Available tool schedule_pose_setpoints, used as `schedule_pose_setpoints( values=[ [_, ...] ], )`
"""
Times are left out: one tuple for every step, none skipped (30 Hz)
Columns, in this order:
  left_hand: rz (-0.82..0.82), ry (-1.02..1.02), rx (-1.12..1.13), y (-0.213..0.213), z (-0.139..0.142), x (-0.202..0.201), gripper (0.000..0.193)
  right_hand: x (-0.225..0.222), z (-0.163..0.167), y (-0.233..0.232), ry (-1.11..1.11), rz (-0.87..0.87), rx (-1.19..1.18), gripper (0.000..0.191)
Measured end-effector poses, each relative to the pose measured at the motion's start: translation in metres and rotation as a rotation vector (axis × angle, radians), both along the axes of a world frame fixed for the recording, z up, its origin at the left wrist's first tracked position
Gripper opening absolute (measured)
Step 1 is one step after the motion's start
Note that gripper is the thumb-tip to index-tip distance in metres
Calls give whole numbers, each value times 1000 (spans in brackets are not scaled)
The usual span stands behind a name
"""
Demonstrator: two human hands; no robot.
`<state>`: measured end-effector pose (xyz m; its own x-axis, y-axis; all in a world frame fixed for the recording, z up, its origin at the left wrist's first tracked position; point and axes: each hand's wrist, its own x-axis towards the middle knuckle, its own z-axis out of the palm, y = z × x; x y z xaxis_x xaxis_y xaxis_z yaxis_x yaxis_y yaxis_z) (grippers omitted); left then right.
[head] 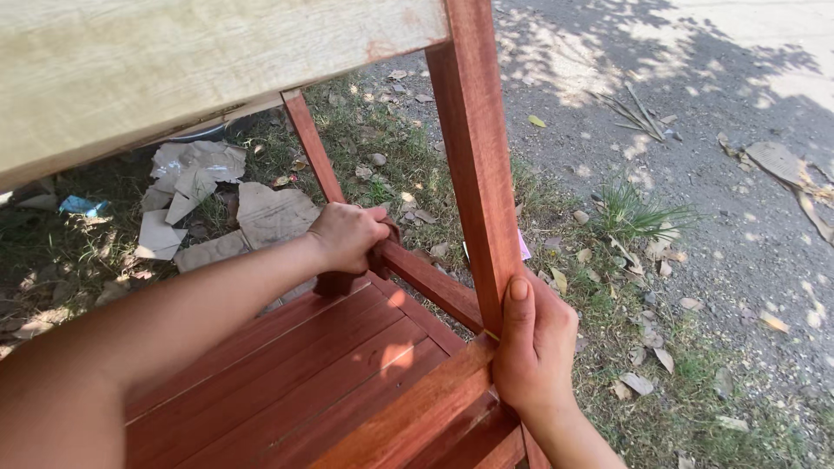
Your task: The person wipes a reddish wood stain onto a multi-tier wooden shelf rack using a brown cloth, working over the slatted shelves, side rails and edges, and turns the rack to reach untreated surfaces.
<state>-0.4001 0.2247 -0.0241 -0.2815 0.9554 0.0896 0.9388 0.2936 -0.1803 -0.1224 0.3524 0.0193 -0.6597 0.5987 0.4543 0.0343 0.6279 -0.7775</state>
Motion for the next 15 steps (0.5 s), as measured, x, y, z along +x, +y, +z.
schedule_pose_setpoints(
  values=[
    [-41,-38,22,2,12,17,26,0,0,0,30,2,41,53],
    [-83,-74,45,4,25,34,28,0,0,-1,61,4,83,53],
    [-125,-111,69,7,38,51,30,0,1,-1,47,-6,98,53],
    [-152,-129,102,8,50,69,28,1,1,-1,34,-16,110,54],
    [-181,-148,132,9,61,86,27,2,2,-2,21,-28,119,54],
    [-209,-162,165,12,71,100,25,3,3,-3,50,-16,124,54],
    [-220,-160,198,16,81,111,30,4,4,-3,82,-4,129,53],
    [-230,-165,228,19,86,122,34,5,5,-4,108,10,132,53],
    [-236,-179,255,18,89,131,38,5,6,-5,84,-2,118,53],
    [-228,-224,253,18,90,135,32,6,6,-5,59,-13,105,53],
    [-220,-263,254,17,90,135,27,6,7,-5,39,-23,97,54],
    [-213,-296,261,15,88,132,22,6,7,-6,40,-26,87,53],
    [-170,-260,193,15,86,123,25,5,7,-5,43,-29,78,53],
    [-125,-229,123,15,84,113,28,4,7,-5,43,-31,65,52],
    [-75,-206,51,13,80,103,32,4,7,-4,48,-25,81,52]
  ],
)
